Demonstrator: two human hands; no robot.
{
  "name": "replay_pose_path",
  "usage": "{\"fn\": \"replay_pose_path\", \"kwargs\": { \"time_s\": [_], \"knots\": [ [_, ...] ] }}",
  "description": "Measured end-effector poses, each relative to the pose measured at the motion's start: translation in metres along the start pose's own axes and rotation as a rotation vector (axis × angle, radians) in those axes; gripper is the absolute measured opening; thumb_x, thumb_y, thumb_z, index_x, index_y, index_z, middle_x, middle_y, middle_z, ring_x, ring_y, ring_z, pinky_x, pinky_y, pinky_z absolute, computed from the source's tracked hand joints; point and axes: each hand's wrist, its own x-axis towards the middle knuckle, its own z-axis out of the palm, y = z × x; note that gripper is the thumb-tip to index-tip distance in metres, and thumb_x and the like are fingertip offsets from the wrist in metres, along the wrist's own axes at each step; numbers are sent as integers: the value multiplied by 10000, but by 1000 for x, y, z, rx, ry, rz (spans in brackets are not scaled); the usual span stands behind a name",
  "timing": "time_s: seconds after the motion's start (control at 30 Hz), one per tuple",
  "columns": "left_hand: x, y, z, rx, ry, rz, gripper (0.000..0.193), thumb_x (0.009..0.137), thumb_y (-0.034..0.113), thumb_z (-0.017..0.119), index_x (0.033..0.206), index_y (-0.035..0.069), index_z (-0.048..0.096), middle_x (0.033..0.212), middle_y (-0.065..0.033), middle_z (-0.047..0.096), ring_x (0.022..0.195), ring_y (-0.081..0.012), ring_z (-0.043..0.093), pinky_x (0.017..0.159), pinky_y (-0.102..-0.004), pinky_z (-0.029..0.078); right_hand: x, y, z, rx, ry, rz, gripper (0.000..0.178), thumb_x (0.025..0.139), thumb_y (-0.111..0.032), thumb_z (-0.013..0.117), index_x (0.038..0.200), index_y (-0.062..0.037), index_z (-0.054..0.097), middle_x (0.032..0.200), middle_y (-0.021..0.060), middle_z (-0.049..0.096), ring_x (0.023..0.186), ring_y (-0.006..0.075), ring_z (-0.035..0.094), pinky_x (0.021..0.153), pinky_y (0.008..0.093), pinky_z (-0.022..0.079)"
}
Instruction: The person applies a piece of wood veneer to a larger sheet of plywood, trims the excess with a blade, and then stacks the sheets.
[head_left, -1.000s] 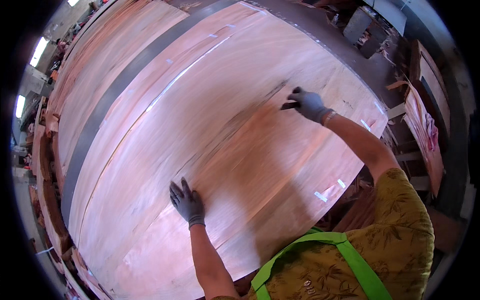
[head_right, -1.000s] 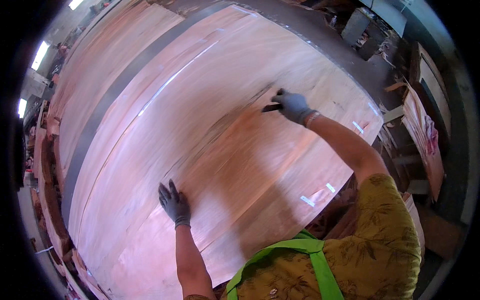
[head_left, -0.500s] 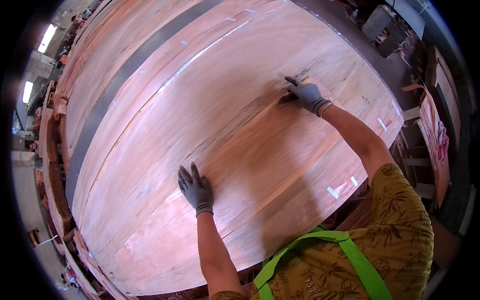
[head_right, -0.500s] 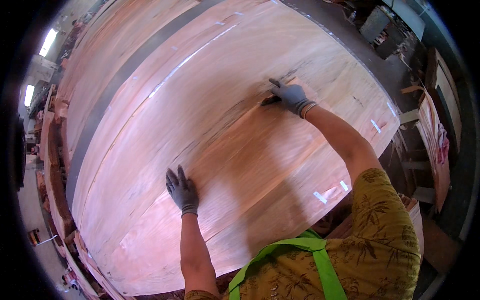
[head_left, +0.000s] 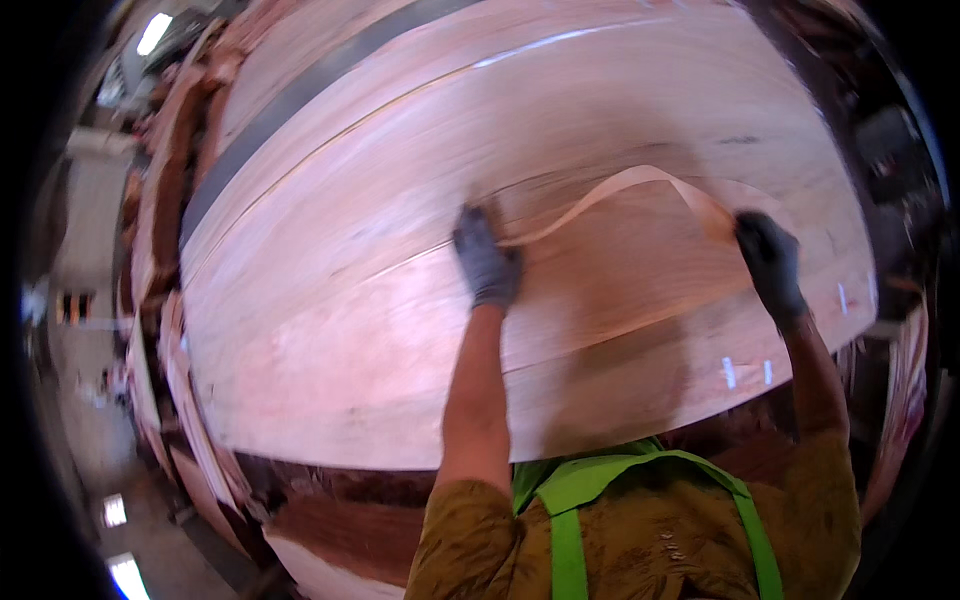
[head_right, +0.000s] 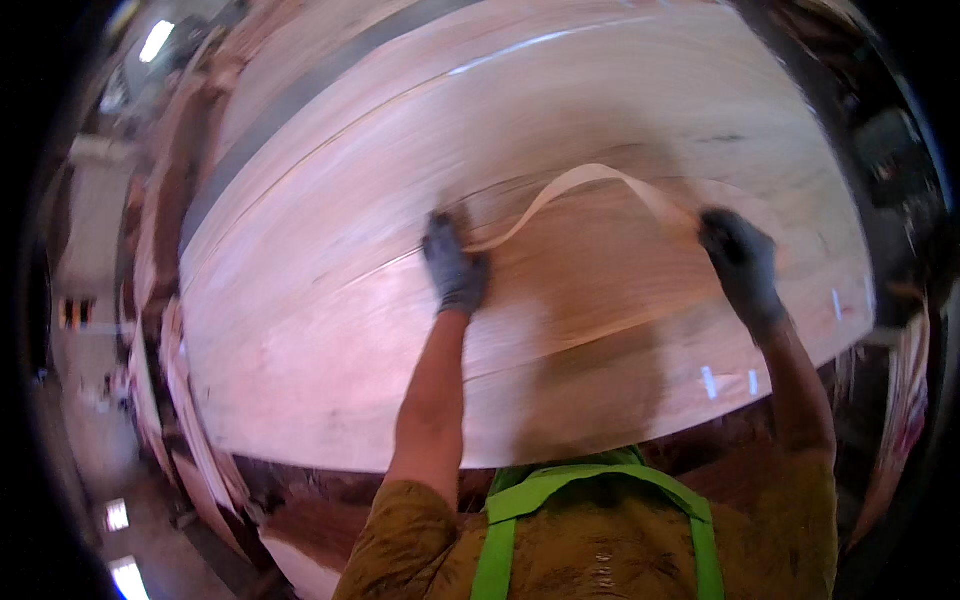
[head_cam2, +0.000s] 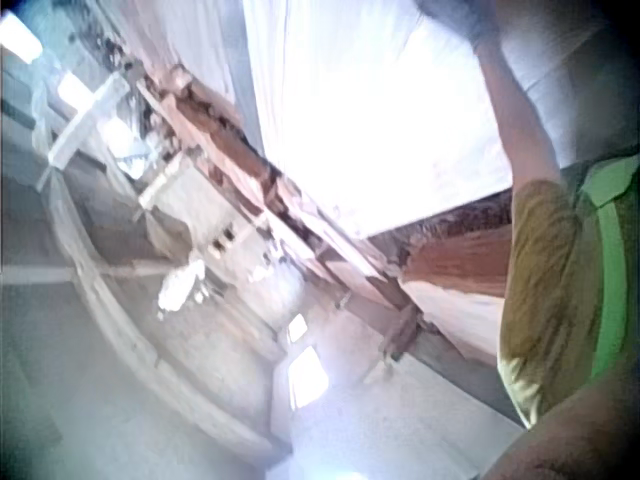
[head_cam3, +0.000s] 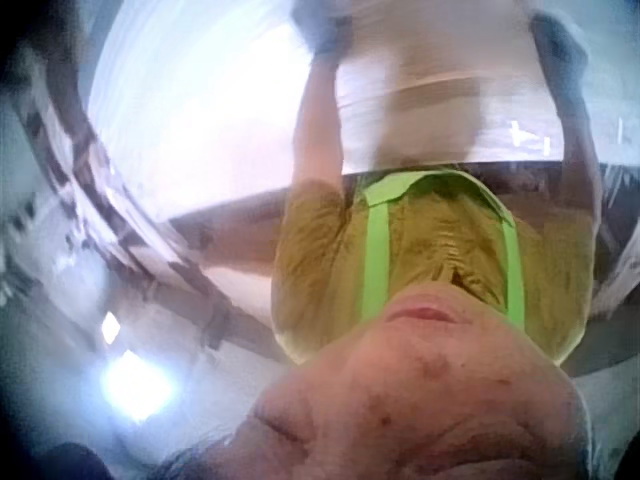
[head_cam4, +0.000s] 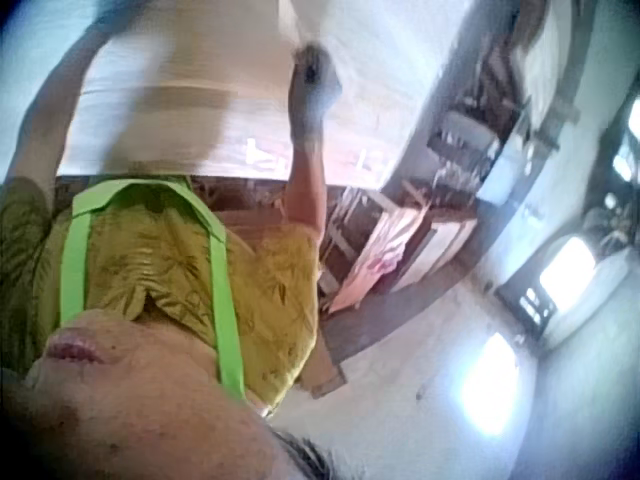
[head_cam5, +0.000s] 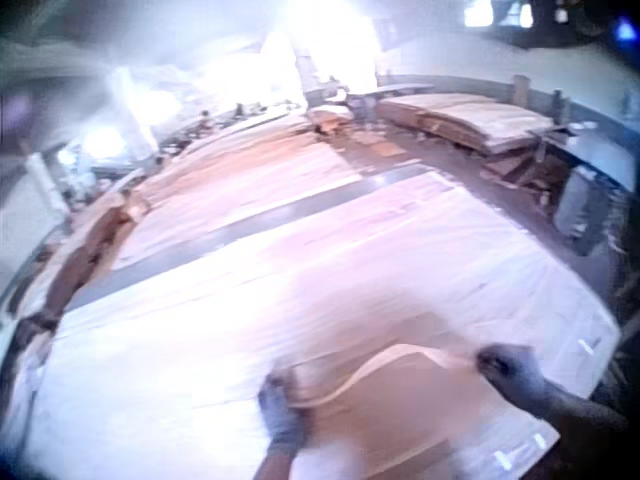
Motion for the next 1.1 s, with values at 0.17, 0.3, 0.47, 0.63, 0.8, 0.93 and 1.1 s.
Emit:
{"fn": "replay_pose_path", "kwargs": {
  "time_s": [0.17,0.3,0.47,0.63,0.8,0.93,1.1],
  "knots": [
    [0,-10,-8,42,89,95,506,842,277,555,1291,61,463,1403,-165,369,1329,-362,287,1103,-512,180,-101,-86,22,111,-181,65,61,815,18,588,863,14,626,680,100,588,637,115,559,598,273,463],
    [-15,-54,-49,-220,210,73,264,886,223,477,1067,64,583,1218,-149,544,1192,-316,457,1067,-514,237,-179,-142,57,154,-310,138,61,796,36,601,835,4,636,683,60,609,623,79,532,567,250,441],
    [-31,-122,-195,-447,476,144,192,894,133,461,1010,52,591,949,-121,643,940,-336,574,966,-476,380,-227,-192,121,433,-407,262,205,841,41,552,1028,3,627,943,21,639,745,54,533,656,205,440],
    [-176,-269,-370,-654,680,-453,262,911,92,462,1120,-7,584,1058,-101,626,948,-212,598,877,-340,476,-220,-246,193,423,-551,254,166,856,-1,560,1015,20,604,967,52,648,820,86,556,712,251,461],
    [-454,-362,-443,-548,1231,-1193,345,901,70,486,1239,29,538,1119,-117,598,944,-202,578,817,-322,498,-198,-271,248,368,-739,110,207,859,-89,616,1021,37,589,938,97,664,846,98,574,736,273,475],
    [-699,-323,-403,487,387,-1853,338,926,268,461,1142,46,597,1018,-169,655,983,-327,614,825,-395,489,-188,-285,305,530,-855,64,236,858,-120,641,1025,40,591,932,110,657,854,113,581,755,292,483],
    [-778,-254,-353,363,-489,-1820,384,891,341,470,1073,55,652,1106,-167,634,1040,-305,608,859,-410,496,-184,-325,366,451,-903,-112,262,826,-134,647,1016,19,552,877,146,629,800,179,588,731,329,477]
  ]
}}
